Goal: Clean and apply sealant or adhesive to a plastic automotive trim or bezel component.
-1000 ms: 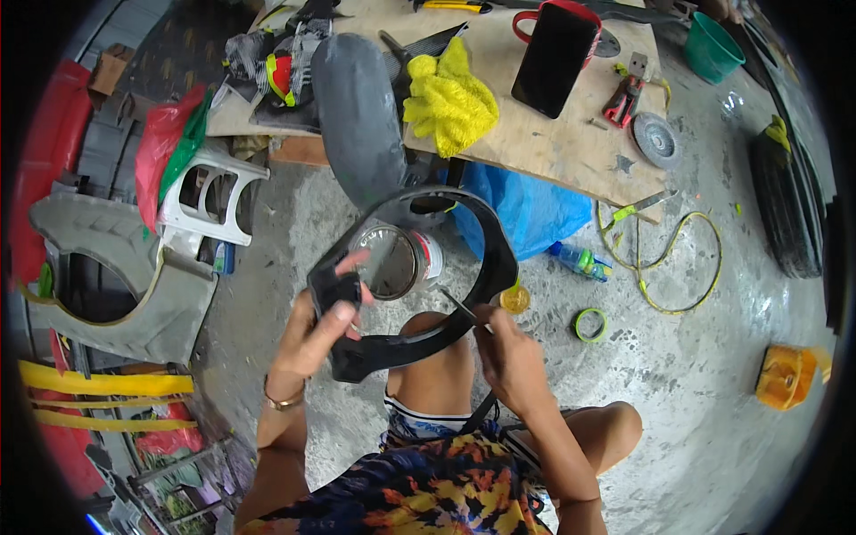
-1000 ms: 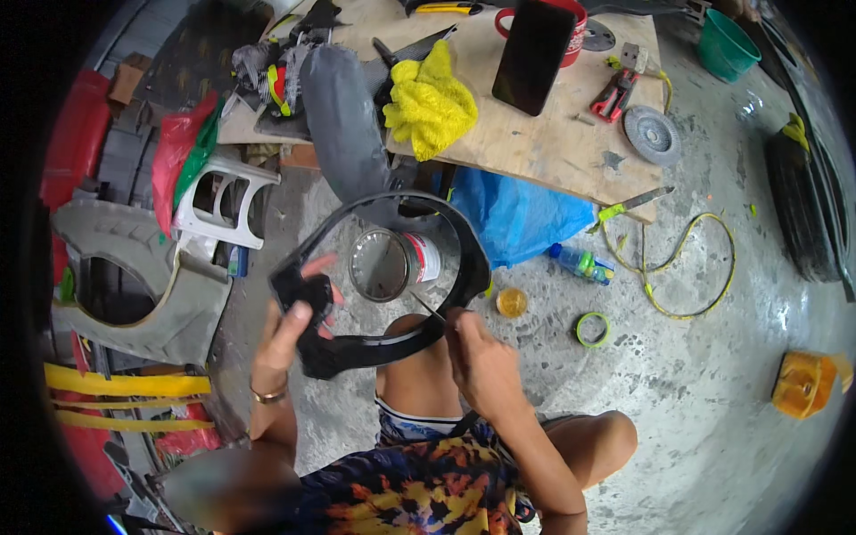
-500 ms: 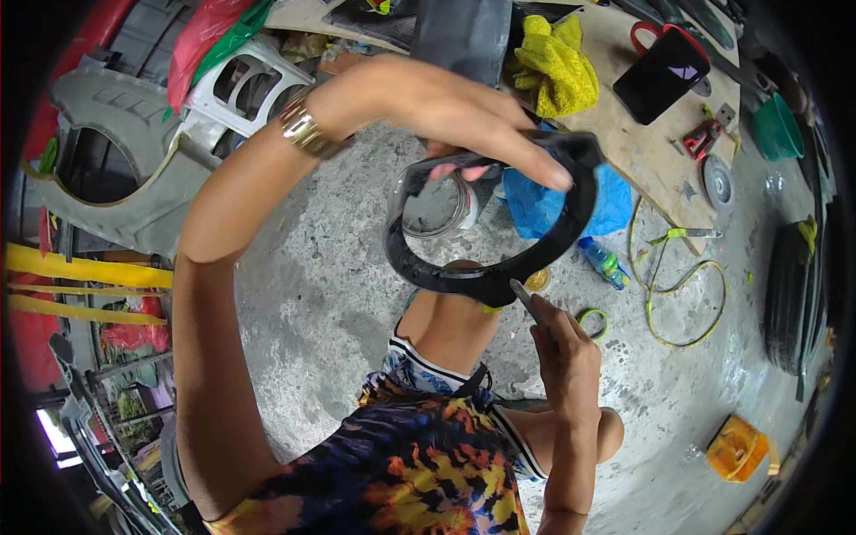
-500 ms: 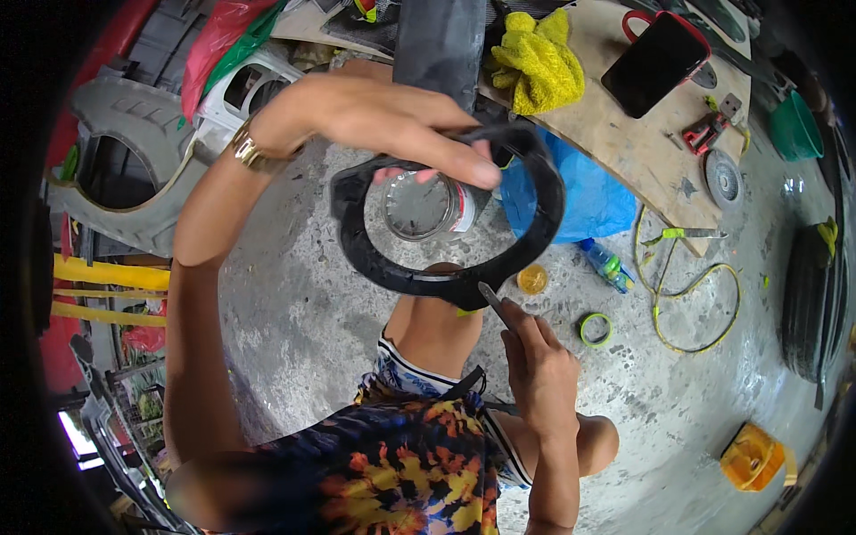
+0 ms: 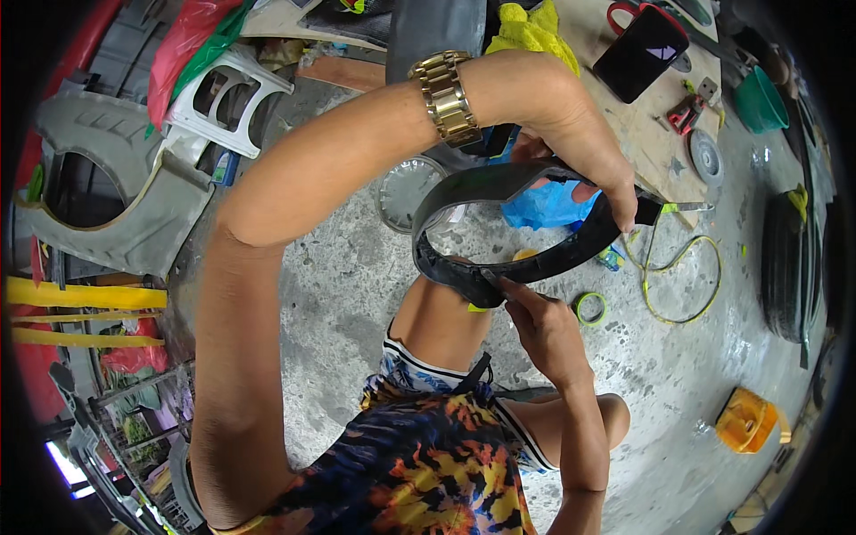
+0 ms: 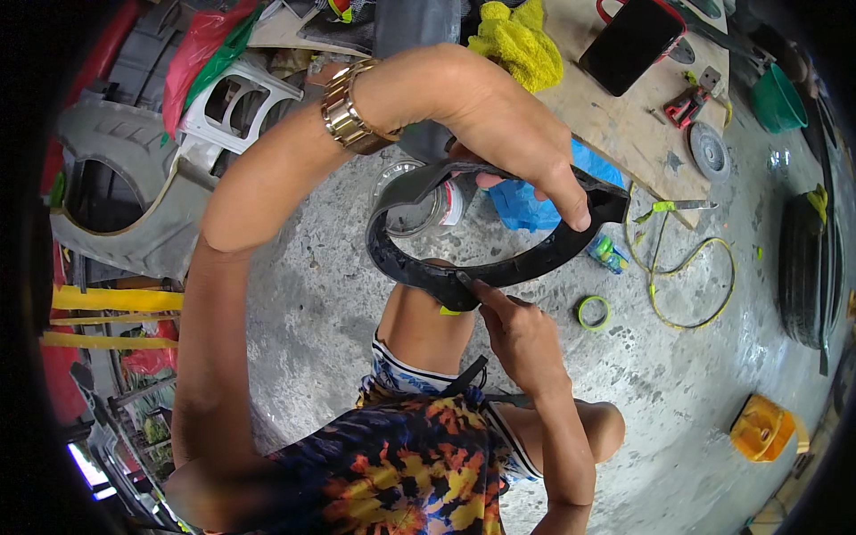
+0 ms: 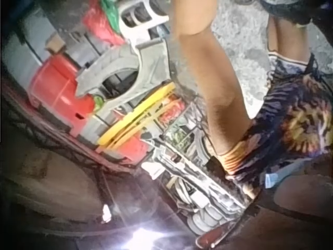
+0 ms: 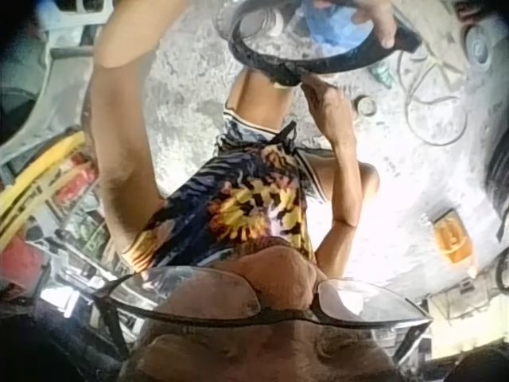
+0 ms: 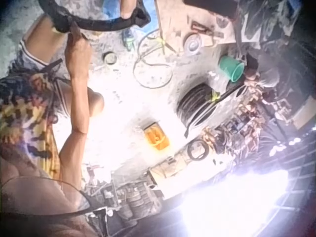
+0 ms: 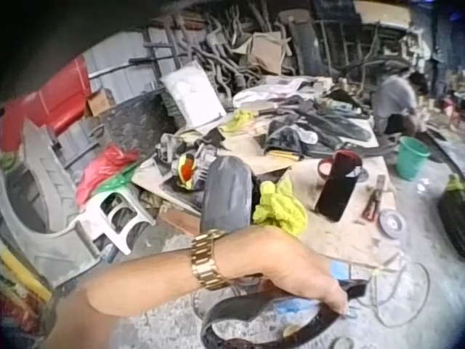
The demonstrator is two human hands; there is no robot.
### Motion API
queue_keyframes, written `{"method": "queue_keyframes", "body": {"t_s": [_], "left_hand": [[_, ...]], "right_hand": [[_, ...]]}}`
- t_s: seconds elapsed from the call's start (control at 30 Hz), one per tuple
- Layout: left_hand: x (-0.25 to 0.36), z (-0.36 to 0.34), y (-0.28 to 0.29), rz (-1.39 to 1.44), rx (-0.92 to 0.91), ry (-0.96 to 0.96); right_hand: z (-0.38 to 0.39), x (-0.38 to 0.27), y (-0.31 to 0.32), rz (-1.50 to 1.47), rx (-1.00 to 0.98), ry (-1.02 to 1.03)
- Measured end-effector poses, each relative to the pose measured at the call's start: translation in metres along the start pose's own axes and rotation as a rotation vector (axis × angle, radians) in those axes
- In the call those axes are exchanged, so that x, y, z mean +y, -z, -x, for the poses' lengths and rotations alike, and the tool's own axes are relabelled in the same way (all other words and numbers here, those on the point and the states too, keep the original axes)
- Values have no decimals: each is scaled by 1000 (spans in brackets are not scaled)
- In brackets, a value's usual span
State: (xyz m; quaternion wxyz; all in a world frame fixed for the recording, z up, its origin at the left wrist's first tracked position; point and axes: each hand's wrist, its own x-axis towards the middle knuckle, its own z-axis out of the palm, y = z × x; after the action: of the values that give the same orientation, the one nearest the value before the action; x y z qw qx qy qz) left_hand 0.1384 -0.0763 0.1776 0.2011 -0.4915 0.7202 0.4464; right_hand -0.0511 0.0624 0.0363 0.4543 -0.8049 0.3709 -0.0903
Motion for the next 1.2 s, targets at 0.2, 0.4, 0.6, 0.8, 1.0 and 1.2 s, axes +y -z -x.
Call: {"method": "queue_keyframes", "body": {"t_s": [0.2,0.4,0.6,0.8,1.0,1.2], "left_hand": [[-1,4,-2,34,44,-6],[-6,4,-2,89,40,-9],[-17,-3,2,127,0,-63],[-31,-5,6,208,-5,-16],[-32,4,5,230,37,17],[-31,0,5,211,5,-87]], "right_hand": [[-3,3,2,-75,-9,13],[-6,8,-3,-85,-9,51],[-6,11,-10,-64,54,80],[-2,14,-15,-33,194,73],[-3,6,6,47,-8,98],[-19,8,9,75,-29,225]]}}
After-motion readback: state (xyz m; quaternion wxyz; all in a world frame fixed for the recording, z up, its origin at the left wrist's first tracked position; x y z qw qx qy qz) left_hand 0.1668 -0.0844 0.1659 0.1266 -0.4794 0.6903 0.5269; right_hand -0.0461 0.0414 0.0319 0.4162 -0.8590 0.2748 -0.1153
